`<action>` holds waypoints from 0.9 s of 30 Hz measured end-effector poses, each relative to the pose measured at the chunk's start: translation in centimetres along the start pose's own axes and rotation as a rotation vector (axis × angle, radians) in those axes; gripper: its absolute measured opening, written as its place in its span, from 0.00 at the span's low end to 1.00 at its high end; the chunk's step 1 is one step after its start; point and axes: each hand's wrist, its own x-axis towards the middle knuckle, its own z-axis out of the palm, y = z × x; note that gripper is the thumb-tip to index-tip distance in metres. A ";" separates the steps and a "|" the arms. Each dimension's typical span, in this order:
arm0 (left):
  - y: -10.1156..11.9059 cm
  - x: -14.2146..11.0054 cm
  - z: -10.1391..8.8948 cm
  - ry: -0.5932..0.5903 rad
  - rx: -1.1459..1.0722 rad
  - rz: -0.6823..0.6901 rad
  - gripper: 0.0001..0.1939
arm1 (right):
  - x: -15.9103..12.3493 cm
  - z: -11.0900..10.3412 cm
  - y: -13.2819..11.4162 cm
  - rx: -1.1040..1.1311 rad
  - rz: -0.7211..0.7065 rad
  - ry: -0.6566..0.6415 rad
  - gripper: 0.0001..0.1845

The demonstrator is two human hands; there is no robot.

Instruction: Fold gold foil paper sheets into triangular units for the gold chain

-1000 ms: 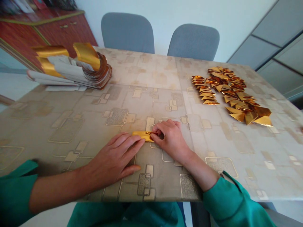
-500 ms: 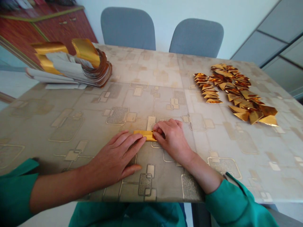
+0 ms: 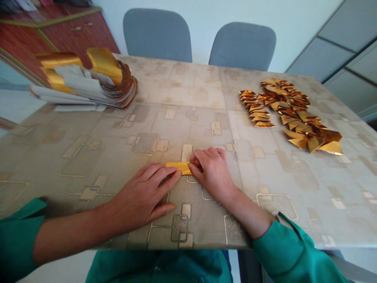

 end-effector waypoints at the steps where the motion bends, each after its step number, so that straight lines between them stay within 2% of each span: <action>1: 0.0 0.0 -0.1 -0.008 0.000 0.000 0.34 | 0.0 0.0 0.0 -0.018 -0.007 0.005 0.03; 5: -0.1 0.2 -0.3 -0.027 0.002 -0.001 0.33 | -0.2 -0.4 -0.3 -0.153 -0.082 0.054 0.03; 8: -0.1 0.3 -0.3 -0.017 0.015 0.002 0.34 | -0.7 -1.1 -1.4 -0.293 -0.210 0.118 0.06; 10: -0.2 0.4 -0.3 -0.019 0.020 0.002 0.33 | -1.4 -1.3 -2.3 -0.301 -0.342 0.082 0.09; 12: -0.2 0.4 -0.4 -0.030 0.024 0.001 0.31 | -2.2 -1.1 -2.9 -0.296 -0.411 0.036 0.10; 19: -0.3 0.4 -0.7 -0.027 0.056 0.005 0.33 | -4.1 -0.8 -2.5 -0.363 -0.407 0.003 0.11; 24: -0.7 0.2 -0.6 -0.018 0.060 0.029 0.34 | -4.4 -1.5 -2.4 -0.340 -0.368 0.030 0.10; 27: -1.0 -0.5 -0.5 -0.004 0.081 0.043 0.33 | -4.3 -1.6 -2.4 -0.318 -0.346 0.005 0.11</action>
